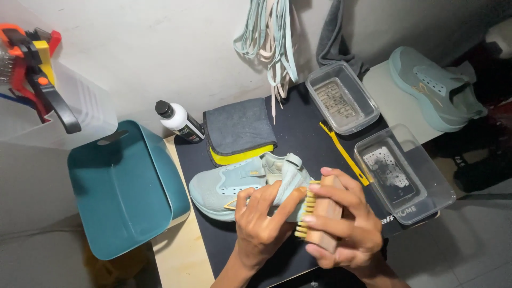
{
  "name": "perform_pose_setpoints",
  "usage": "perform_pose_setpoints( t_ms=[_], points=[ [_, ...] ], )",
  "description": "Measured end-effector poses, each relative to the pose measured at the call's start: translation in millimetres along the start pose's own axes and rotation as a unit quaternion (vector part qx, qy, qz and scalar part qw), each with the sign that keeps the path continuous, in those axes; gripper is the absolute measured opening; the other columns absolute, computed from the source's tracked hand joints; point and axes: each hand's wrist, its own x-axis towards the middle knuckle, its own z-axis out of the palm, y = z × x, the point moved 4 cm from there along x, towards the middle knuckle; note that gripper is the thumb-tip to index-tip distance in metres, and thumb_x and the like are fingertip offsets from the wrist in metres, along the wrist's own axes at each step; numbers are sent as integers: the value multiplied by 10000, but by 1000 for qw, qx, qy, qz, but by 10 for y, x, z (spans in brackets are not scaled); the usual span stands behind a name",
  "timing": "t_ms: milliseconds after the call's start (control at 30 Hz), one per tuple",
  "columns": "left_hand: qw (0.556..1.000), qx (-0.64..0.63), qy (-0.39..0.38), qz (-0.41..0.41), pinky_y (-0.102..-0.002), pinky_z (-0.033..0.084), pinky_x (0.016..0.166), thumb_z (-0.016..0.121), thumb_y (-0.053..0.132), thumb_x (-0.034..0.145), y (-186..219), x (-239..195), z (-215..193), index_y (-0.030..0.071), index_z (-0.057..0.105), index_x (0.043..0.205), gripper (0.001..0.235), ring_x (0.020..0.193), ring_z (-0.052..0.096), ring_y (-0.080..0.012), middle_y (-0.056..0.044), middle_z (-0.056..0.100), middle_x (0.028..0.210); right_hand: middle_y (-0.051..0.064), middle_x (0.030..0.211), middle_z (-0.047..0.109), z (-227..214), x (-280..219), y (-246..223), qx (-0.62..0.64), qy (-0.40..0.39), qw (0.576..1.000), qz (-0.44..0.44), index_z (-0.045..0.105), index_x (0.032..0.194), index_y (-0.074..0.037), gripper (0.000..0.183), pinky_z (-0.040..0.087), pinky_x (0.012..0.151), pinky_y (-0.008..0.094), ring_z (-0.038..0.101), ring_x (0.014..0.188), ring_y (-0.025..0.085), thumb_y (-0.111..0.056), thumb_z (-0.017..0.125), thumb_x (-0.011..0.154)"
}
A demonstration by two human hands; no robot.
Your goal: The person scrubs a light blue sneaker using a small brush, focusing on the sole and the upper mesh sections. They rotate the shoe to access different areas and continue scrubbing the entire surface.
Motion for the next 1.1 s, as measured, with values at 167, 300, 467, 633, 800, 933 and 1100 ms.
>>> perform_pose_setpoints(
  t_ms=[167, 300, 467, 633, 800, 933, 1100],
  points=[
    [995, -56, 76, 18, -332, 460, 677, 620, 156, 981, -16, -135, 14, 144, 734, 1068, 144, 746, 667, -181, -87, 673, 922, 210, 1267, 657, -3, 11, 501, -30, 49, 989, 134, 718, 1030, -31, 292, 496, 1140, 522, 598, 1280, 428, -290, 607, 951],
    [993, -60, 94, 25, -330, 476, 660, 655, 92, 964, 64, -115, 40, 164, 718, 1051, 129, 725, 661, -179, -64, 678, 902, 214, 1324, 679, -46, -33, 523, 110, 76, 947, 292, 695, 1131, -58, 408, 536, 1064, 390, 648, 1287, 316, -399, 540, 971],
    [996, -53, 73, 16, -347, 461, 660, 545, 151, 1030, 105, -86, 59, 138, 721, 1039, 177, 753, 657, -212, -83, 672, 926, 160, 1208, 626, -65, -94, -18, -3, 34, 999, -10, 695, 1038, -219, 180, 518, 1114, 607, 613, 1163, 366, -359, 675, 925],
    [994, -67, 81, 34, -334, 446, 629, 569, 232, 1028, 75, -168, 96, 137, 725, 1044, 184, 720, 645, -209, -77, 652, 876, 189, 1161, 639, -16, -94, 303, -55, 102, 993, 12, 625, 870, -56, 291, 561, 1060, 635, 581, 1202, 491, -335, 582, 938],
    [988, -83, 127, 28, -327, 441, 604, 597, 139, 993, 113, -178, 61, 152, 698, 1030, 109, 677, 596, -191, -65, 633, 827, 208, 1254, 669, -62, -103, 345, 88, 104, 968, 212, 683, 1098, -20, 313, 506, 1179, 546, 617, 1327, 426, -263, 530, 973],
    [991, -84, 100, 27, -345, 452, 641, 567, 180, 1023, 103, -163, 62, 149, 702, 1050, 141, 713, 620, -212, -70, 659, 889, 187, 1154, 604, -74, -80, -47, 85, 66, 992, -58, 683, 1049, -168, 280, 494, 1110, 702, 635, 1080, 269, -424, 599, 974],
    [989, -87, 115, 19, -331, 439, 613, 494, 258, 1061, 106, -164, 91, 129, 719, 1025, 262, 686, 606, -203, -72, 637, 838, 94, 1080, 647, 86, -263, 142, -47, 132, 990, -3, 680, 920, -219, 251, 524, 1042, 613, 569, 1117, 408, -455, 595, 928]
  ],
)
